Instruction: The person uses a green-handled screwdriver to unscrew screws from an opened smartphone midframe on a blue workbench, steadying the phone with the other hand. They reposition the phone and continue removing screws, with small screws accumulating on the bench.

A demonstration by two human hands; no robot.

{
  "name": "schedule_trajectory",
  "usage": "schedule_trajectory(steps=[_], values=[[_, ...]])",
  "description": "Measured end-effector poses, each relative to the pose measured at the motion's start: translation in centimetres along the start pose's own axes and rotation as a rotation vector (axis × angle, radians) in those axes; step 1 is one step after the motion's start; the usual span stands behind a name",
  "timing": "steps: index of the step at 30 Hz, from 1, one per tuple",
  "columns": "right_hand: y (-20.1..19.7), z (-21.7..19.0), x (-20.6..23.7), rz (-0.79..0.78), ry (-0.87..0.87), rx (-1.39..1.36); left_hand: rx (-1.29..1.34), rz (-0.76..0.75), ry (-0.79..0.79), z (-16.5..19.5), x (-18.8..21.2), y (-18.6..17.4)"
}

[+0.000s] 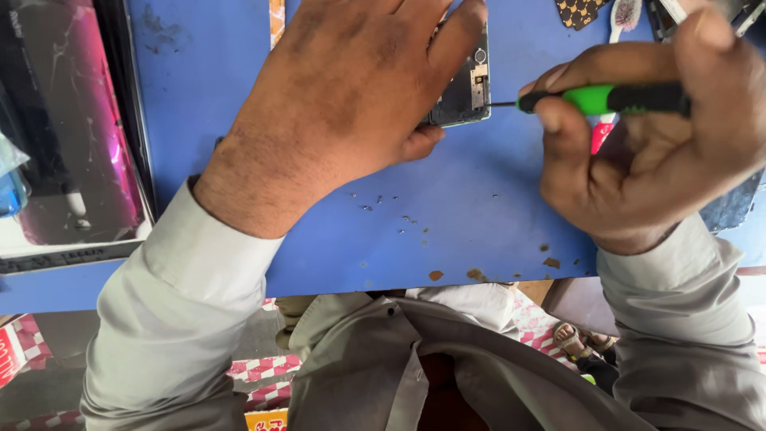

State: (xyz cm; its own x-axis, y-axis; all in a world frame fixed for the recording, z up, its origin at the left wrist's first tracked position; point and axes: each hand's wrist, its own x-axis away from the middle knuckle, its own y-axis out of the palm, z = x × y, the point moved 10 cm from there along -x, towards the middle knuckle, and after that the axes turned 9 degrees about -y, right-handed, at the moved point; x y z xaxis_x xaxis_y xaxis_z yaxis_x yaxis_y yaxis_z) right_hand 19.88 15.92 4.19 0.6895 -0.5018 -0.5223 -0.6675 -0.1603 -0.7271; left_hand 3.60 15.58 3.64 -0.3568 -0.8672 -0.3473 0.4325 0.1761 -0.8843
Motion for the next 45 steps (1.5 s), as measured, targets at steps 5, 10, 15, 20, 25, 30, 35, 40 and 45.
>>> schedule_trajectory(steps=[5,10,15,20,25,30,35,40,45], values=[[-0.2,1.1,0.9,-0.015,0.153,0.039,0.032,-0.006,0.017,0.0,0.3,0.3],[0.1,1.7,0.8,0.039,0.171,-0.072,0.023,-0.061,0.024,0.0,0.4,1.1],[0.5,0.5,0.0,0.048,0.027,-0.029,0.016,-0.064,0.018,0.1,-0.1,1.1],[0.5,0.4,-0.5,0.072,0.000,0.000,0.016,-0.049,0.032,0.2,-0.2,0.8],[0.6,0.7,-0.1,0.083,0.092,-0.044,0.030,-0.053,0.048,0.1,-0.3,1.0],[0.7,-0.1,-0.5,0.079,0.038,0.013,0.011,-0.038,0.059,0.2,-0.2,0.9],[0.2,-0.6,-1.1,0.055,-0.062,0.144,0.015,-0.059,0.051,0.1,-0.2,1.1],[-0.2,-1.6,-0.9,0.033,-0.167,0.326,0.053,-0.064,0.031,0.0,-0.2,1.0],[-0.4,-1.6,-0.5,0.033,-0.175,0.376,0.059,-0.066,0.038,0.1,-0.2,0.9]])
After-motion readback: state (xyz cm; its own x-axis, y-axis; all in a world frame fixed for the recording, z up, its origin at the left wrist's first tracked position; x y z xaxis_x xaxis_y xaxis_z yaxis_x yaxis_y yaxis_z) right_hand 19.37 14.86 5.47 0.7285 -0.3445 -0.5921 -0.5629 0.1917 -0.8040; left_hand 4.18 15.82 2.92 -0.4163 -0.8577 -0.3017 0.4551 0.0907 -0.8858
